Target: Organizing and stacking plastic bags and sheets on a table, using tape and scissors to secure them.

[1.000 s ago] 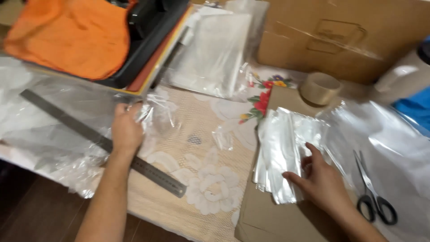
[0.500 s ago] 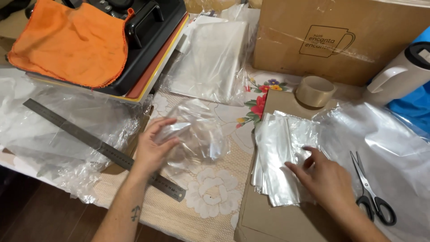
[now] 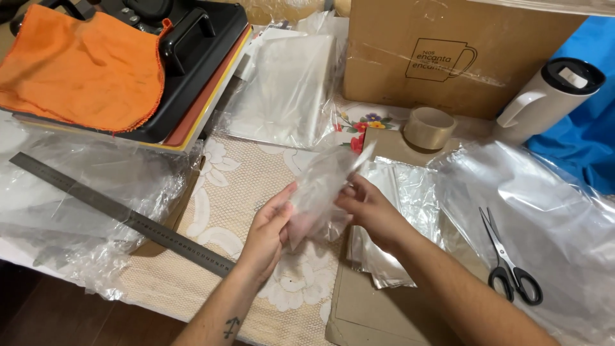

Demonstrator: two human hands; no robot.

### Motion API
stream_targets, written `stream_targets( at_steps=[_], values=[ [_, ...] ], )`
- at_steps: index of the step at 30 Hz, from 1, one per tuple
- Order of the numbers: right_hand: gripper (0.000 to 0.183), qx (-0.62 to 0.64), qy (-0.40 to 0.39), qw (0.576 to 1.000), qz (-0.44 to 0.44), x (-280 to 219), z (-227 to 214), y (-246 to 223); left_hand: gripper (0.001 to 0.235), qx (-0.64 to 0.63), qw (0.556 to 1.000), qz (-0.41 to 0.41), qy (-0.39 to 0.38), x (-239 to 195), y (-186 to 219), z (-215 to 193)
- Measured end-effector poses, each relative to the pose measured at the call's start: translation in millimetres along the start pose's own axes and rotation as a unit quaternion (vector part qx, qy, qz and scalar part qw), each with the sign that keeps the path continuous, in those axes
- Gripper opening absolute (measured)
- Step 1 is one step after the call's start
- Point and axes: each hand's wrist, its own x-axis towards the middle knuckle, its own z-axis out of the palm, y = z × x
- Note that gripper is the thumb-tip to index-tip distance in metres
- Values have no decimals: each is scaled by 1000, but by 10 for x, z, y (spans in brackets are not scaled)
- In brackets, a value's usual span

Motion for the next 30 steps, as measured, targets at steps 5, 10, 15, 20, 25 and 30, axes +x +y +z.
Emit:
stream_targets(
  at_steps=[5,10,15,20,25,30],
  values=[
    [126,221,-49,973,45,-224,276,-401,59,134,986,91,49,92,-89,-166],
    [67,105,58,991,60,318,-37,273,80,215,971,99,19,-61,7,-99],
    [33,-2,127,992,19,442,19,273,66,285,949,122,53,10,83,-154],
    [30,42,146,988,-36,777,-296,305,63,402,886,219,67,456,63,-300],
    [62,21,69,996,48,655,-367,-104,96,656,716,235,-42,507,226,126],
    [61,-128,91,987,-17,-61,-691,-565,104,684,670,209,-201,812,-85,342]
  ],
)
